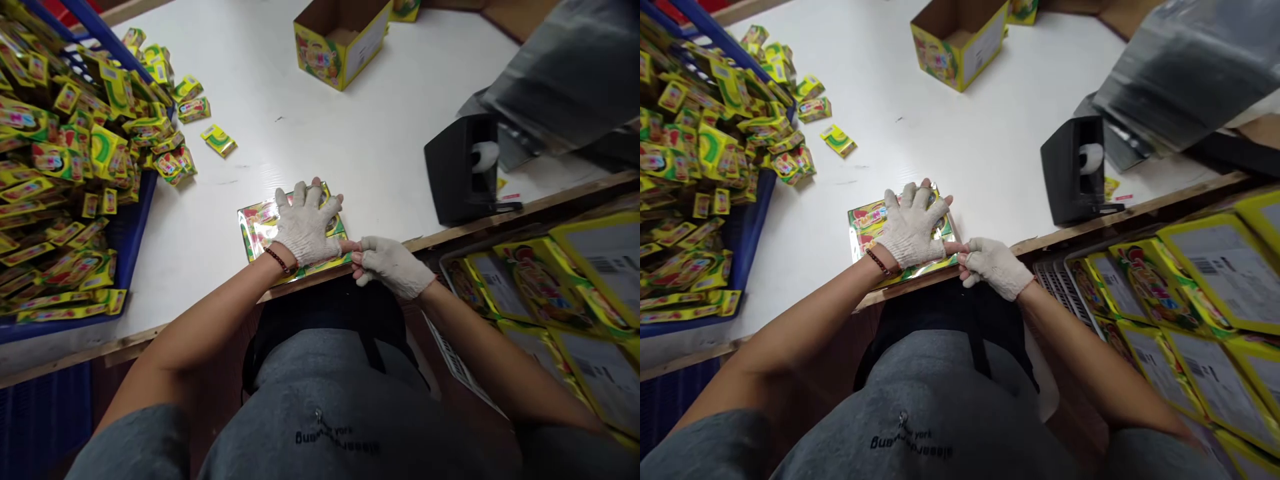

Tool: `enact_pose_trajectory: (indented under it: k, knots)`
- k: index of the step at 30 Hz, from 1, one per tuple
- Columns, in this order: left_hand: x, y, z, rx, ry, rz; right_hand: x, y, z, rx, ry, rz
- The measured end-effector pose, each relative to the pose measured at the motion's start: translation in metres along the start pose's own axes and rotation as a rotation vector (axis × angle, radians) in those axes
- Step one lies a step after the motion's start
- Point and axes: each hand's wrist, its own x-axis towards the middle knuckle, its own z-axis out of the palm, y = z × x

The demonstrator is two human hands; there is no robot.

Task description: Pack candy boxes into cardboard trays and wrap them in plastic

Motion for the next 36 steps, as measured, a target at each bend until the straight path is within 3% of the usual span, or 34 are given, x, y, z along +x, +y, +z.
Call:
enact_pose_trajectory:
  k: [10,14,19,22,27,30,33,36]
  knots:
    - [0.001,-0.004,0.004,0.011,0.018,0.013,-0.003,0.008,-0.008,0.19,-0.225,-0.025]
    - [0.002,-0.001,0.005,0.032,0.014,-0.005,0.002,0.012,-0.012,0.174,-0.049,-0.122]
    - [0.002,-0.005,0.006,0.006,0.038,-0.037,0.02,-0.018,0.004,-0.276,0.109,-0.156]
    - [0.002,-0.009,0.005,-0.019,0.052,-0.025,0.027,-0.038,0.007,-0.447,0.111,-0.143]
    - [0.003,-0.009,0.003,-0.02,0.044,-0.064,0.038,-0.052,0.005,-0.352,0.139,-0.189]
    - [0.002,-0.009,0.001,-0.038,0.048,-0.067,0.048,-0.058,0.011,-0.433,0.175,-0.153]
    - [0.002,-0.009,0.001,-0.06,0.058,-0.044,0.052,-0.069,0.018,-0.489,0.119,-0.122]
    - [0.001,-0.008,0.0,-0.047,0.054,-0.047,0.046,-0.08,0.019,-0.344,0.022,-0.072]
